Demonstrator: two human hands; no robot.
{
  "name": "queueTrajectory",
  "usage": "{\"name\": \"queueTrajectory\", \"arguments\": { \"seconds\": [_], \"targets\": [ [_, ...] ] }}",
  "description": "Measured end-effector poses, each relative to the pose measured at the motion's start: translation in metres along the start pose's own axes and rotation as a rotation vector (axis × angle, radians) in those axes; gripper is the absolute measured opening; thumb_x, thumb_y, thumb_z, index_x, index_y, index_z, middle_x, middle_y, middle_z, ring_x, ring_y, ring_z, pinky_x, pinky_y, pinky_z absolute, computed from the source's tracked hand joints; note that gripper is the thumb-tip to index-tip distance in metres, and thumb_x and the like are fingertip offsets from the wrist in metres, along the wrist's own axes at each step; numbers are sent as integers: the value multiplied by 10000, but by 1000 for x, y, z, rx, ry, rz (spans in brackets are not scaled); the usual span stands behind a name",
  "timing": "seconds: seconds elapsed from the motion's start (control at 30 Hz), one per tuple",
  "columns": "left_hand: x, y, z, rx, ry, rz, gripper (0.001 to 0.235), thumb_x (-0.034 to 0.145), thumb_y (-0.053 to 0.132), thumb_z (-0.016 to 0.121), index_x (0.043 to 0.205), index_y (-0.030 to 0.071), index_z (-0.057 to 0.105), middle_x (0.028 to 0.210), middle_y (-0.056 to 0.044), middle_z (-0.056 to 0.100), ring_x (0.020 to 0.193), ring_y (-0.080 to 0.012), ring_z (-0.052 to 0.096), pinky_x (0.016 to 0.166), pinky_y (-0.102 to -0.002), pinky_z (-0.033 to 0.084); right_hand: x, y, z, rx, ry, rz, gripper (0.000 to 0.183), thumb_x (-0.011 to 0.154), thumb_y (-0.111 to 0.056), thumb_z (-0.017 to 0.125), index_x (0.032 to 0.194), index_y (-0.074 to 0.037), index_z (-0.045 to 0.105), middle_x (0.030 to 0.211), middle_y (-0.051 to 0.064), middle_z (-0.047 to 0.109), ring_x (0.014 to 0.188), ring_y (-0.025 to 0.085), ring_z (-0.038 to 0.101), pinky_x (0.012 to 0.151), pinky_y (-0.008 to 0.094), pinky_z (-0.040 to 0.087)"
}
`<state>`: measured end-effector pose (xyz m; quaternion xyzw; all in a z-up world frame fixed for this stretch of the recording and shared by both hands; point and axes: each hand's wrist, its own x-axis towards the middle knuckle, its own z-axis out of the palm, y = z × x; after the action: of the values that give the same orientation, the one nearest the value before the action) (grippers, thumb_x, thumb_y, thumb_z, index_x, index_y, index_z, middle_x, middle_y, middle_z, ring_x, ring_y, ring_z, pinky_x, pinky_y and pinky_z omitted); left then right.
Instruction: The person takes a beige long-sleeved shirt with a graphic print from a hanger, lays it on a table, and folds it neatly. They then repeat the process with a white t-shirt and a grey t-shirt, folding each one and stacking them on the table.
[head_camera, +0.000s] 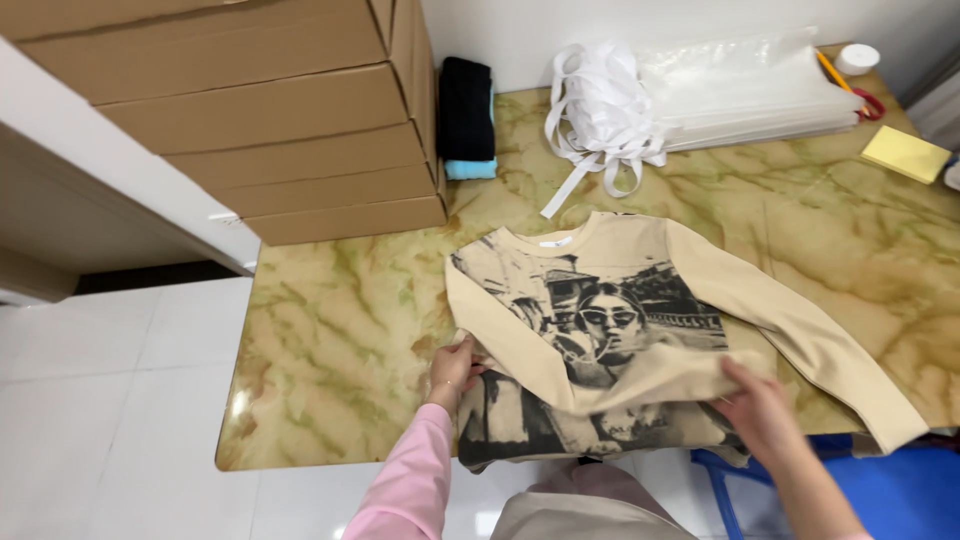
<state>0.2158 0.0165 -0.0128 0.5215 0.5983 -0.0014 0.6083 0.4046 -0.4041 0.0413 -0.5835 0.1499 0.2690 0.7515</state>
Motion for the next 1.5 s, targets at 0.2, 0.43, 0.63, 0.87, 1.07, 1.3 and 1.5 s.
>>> {"name": "queueTrajectory", "arguments": {
  "seconds": [0.2,0.43,0.63,0.87,1.07,1.3,1.5],
  "targets": [
    [-36,42,-18,586,121,136,624,926,601,545,1240,91,720,1322,-235,700,1293,-412,634,1113,-496,459,-42,34,-126,-182,201,95,316,939,99,646,1249,158,624,1262,283,686,1065,422,641,864,601,544],
    [38,30,20,1018,558,768,531,802,323,652,1259,74,552,1338,-186,566,1316,-401,513,985,-561,521,-94,9,-50,-346,330,329,540,911,-27,748,1439,-10,634,1314,214,712,1122,376,654,928,527,516],
    [50,20,65,1112,319,990,760,991,540,434,1594,81,375,1729,-192,228,1587,-352,226,1221,-600,218,-65,61,-85,-505,517,35,460,991,-345,727,1221,51,769,1203,170,764,1116,270,680,946,400,502],
    [43,63,50,1379,217,766,856,999,706,156,1695,232,6,1767,-78,-164,1638,-272,-59,1232,-689,104,-91,80,-103,-840,547,139,387,986,-423,693,1106,-69,794,922,154,770,754,302,687,557,459,540],
    [34,71,55,1321,216,768,847,1005,658,193,1680,163,60,1768,-102,-107,1628,-294,-22,1228,-713,54,-77,63,-88,-1141,560,-469,320,986,-193,670,1298,-125,682,1062,111,739,999,301,669,962,425,499],
    [27,24,67,1161,565,1052,843,1032,637,302,1672,94,223,1753,-254,96,1595,-402,187,1240,-610,184,13,32,8,-1392,90,-1037,609,988,-305,625,1548,-104,492,1630,164,458,1537,399,381,1257,513,336],
    [42,33,64,1220,720,1147,877,992,679,348,1664,120,280,1746,-253,183,1578,-386,286,1231,-574,298,101,22,34,-1818,45,-639,687,1023,-595,360,1664,-397,210,1762,-11,162,1636,285,60,1211,658,117]
  ]
}}
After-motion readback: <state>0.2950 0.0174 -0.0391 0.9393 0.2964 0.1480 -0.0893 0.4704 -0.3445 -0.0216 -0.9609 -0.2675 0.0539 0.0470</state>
